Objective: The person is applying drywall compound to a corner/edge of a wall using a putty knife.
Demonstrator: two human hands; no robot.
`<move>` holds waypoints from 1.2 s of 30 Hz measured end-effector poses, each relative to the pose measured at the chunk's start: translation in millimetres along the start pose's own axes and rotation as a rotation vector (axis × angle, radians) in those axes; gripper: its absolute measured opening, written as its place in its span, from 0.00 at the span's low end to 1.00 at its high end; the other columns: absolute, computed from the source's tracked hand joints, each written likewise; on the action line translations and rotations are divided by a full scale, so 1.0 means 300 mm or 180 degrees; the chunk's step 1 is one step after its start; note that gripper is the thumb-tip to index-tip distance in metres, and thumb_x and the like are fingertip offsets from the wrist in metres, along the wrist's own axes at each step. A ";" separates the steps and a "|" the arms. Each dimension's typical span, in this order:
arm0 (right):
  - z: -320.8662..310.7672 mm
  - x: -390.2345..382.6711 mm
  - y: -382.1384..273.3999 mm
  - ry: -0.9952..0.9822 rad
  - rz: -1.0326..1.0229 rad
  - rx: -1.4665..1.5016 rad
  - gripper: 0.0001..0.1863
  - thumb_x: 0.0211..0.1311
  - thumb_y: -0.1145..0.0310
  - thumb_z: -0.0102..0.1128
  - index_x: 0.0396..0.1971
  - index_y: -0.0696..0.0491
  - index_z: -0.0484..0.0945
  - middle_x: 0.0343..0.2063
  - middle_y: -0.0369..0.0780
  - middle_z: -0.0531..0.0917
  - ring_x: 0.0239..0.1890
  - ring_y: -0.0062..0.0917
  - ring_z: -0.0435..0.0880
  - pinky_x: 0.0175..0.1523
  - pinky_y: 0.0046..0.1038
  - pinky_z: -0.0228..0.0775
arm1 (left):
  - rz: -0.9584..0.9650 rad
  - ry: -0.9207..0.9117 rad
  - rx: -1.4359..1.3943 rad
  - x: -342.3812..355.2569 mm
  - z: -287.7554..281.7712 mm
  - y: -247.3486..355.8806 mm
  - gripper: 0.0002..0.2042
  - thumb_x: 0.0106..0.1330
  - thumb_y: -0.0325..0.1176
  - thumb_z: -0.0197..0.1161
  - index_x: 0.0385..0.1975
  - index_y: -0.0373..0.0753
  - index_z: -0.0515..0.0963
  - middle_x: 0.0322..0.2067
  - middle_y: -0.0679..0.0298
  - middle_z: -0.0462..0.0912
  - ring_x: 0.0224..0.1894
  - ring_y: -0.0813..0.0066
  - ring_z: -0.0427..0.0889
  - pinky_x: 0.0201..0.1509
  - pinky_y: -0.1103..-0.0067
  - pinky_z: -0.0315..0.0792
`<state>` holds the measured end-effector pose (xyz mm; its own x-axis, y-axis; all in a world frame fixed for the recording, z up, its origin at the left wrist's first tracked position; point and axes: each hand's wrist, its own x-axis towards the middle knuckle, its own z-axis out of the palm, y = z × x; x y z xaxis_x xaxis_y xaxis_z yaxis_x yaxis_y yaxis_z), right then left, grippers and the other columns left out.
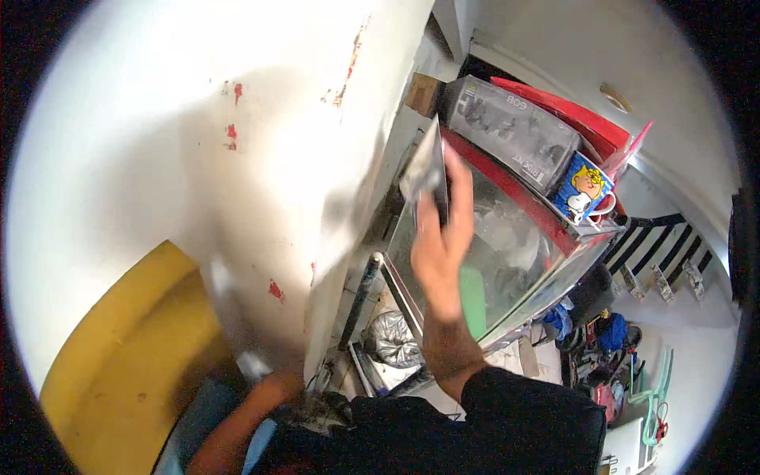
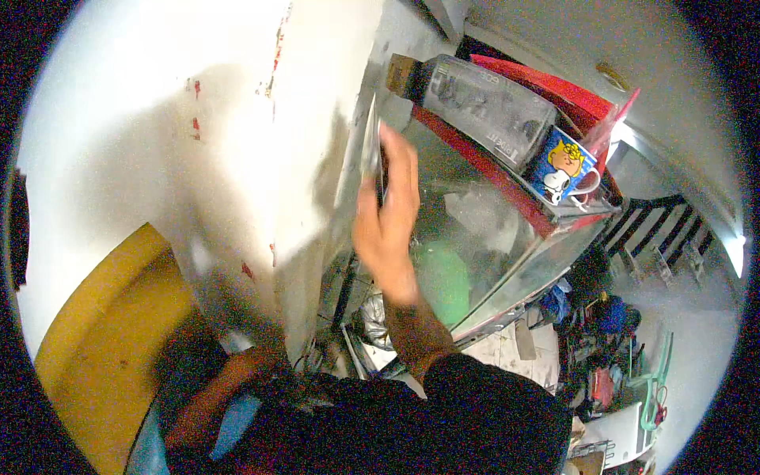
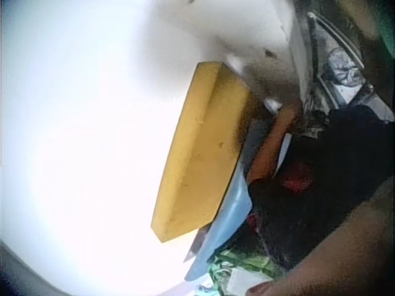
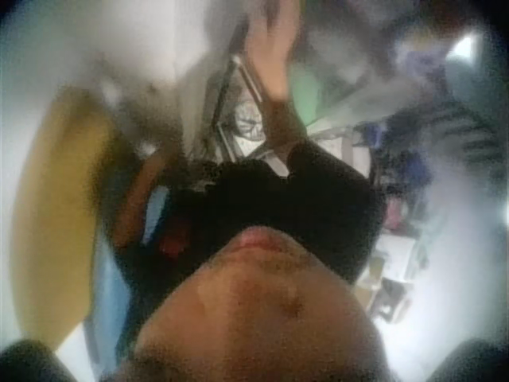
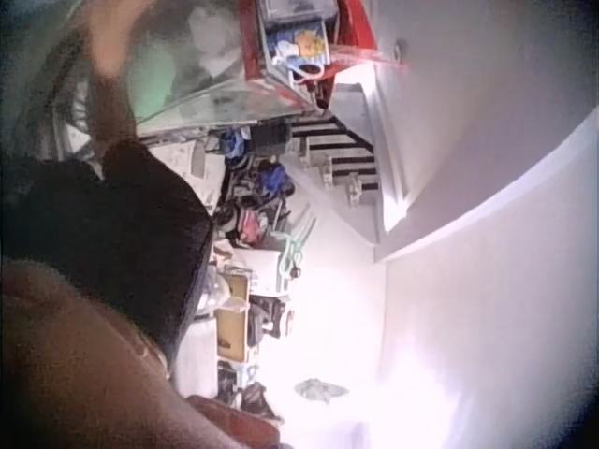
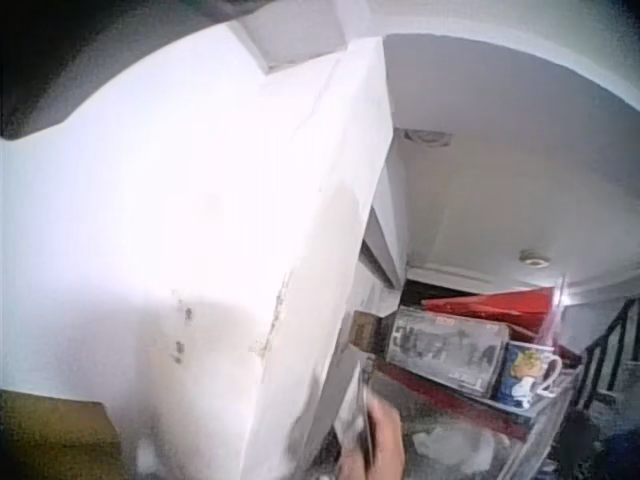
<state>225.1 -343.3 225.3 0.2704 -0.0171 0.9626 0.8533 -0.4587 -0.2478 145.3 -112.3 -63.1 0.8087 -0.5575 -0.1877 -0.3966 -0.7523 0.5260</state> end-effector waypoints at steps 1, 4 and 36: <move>0.027 0.058 0.032 0.0127 -0.0245 -0.0204 0.26 0.48 0.80 0.45 0.52 0.59 0.64 0.48 0.49 0.70 0.52 0.39 0.68 0.59 0.32 0.56 | -0.0102 0.0233 -0.0577 -0.056 -0.062 0.047 0.12 0.49 0.34 0.57 0.31 0.33 0.78 0.31 0.48 0.80 0.33 0.51 0.80 0.38 0.63 0.74; 0.130 0.131 0.042 0.0039 -0.0254 -0.0362 0.28 0.45 0.84 0.45 0.52 0.59 0.63 0.45 0.50 0.69 0.49 0.43 0.68 0.57 0.34 0.58 | -0.0164 0.0044 -0.0777 -0.059 -0.041 -0.005 0.13 0.46 0.33 0.59 0.30 0.33 0.79 0.30 0.49 0.80 0.33 0.51 0.80 0.38 0.64 0.74; 0.021 0.152 -0.030 0.0022 0.0432 0.1219 0.28 0.47 0.83 0.45 0.54 0.60 0.65 0.50 0.40 0.70 0.53 0.22 0.66 0.59 0.22 0.52 | -0.0243 -0.0743 0.0589 0.063 0.071 -0.095 0.13 0.43 0.30 0.63 0.31 0.33 0.78 0.32 0.49 0.80 0.35 0.53 0.80 0.39 0.64 0.73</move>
<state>232.6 -334.2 270.6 0.3902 -0.0611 0.9187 0.9148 -0.0877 -0.3944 162.6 -108.7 -99.2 0.7260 -0.5464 -0.4175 -0.4283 -0.8343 0.3472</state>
